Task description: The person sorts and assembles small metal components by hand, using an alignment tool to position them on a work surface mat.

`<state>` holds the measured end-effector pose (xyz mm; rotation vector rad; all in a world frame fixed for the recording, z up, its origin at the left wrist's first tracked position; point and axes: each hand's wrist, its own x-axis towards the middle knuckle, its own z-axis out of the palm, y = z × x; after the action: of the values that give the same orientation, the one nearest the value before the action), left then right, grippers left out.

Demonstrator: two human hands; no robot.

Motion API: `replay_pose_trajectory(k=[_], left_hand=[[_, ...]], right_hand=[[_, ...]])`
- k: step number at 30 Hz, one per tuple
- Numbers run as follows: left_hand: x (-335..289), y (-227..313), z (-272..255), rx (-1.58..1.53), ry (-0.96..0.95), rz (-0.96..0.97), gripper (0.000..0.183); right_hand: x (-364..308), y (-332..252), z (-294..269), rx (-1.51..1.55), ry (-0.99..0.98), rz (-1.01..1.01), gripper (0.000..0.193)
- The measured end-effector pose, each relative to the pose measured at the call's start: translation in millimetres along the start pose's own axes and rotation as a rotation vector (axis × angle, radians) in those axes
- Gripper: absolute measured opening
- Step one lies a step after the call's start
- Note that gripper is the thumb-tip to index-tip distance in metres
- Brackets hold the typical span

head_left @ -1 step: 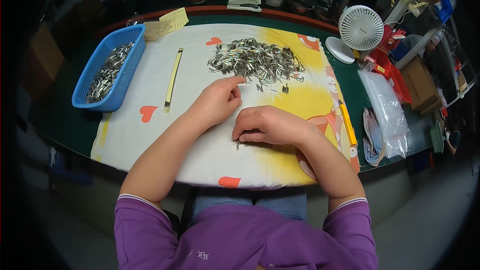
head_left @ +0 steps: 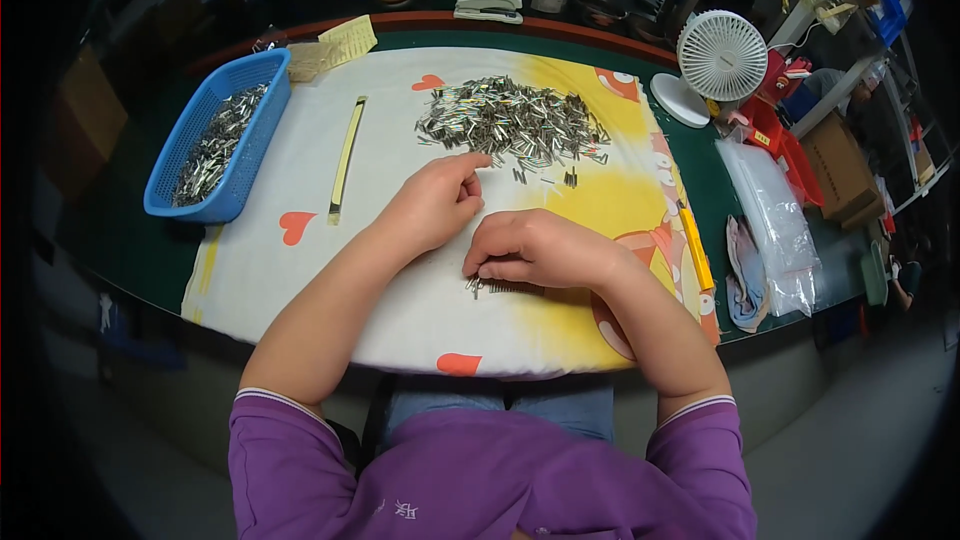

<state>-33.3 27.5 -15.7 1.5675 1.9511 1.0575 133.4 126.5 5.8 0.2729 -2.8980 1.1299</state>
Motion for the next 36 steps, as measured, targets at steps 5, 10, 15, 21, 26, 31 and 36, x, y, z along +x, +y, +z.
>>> replay_pose_trajectory(k=[5,10,15,21,26,31,36], left_hand=[[-10,0,-7,0.124,-0.005,-0.028,0.038],[-19,14,-34,0.246,-0.177,-0.145,0.019],[-42,32,-42,0.331,-0.438,-0.223,0.03],[-51,41,-27,0.362,-0.363,-0.198,0.039],[-51,37,-19,0.384,-0.296,-0.107,0.038],[-52,40,-17,0.389,-0.294,-0.115,0.037],[-54,38,-16,0.407,-0.272,-0.095,0.036]], right_hand=[[-1,2,7,0.268,0.169,0.195,0.018],[-1,11,15,0.703,0.189,0.227,0.027],[2,14,26,0.887,0.234,0.199,0.035],[-1,7,24,0.902,0.203,0.248,0.042],[-1,1,21,0.844,0.195,0.306,0.042],[-2,0,22,0.843,0.177,0.314,0.043],[-2,-1,24,0.874,0.187,0.325,0.044]])
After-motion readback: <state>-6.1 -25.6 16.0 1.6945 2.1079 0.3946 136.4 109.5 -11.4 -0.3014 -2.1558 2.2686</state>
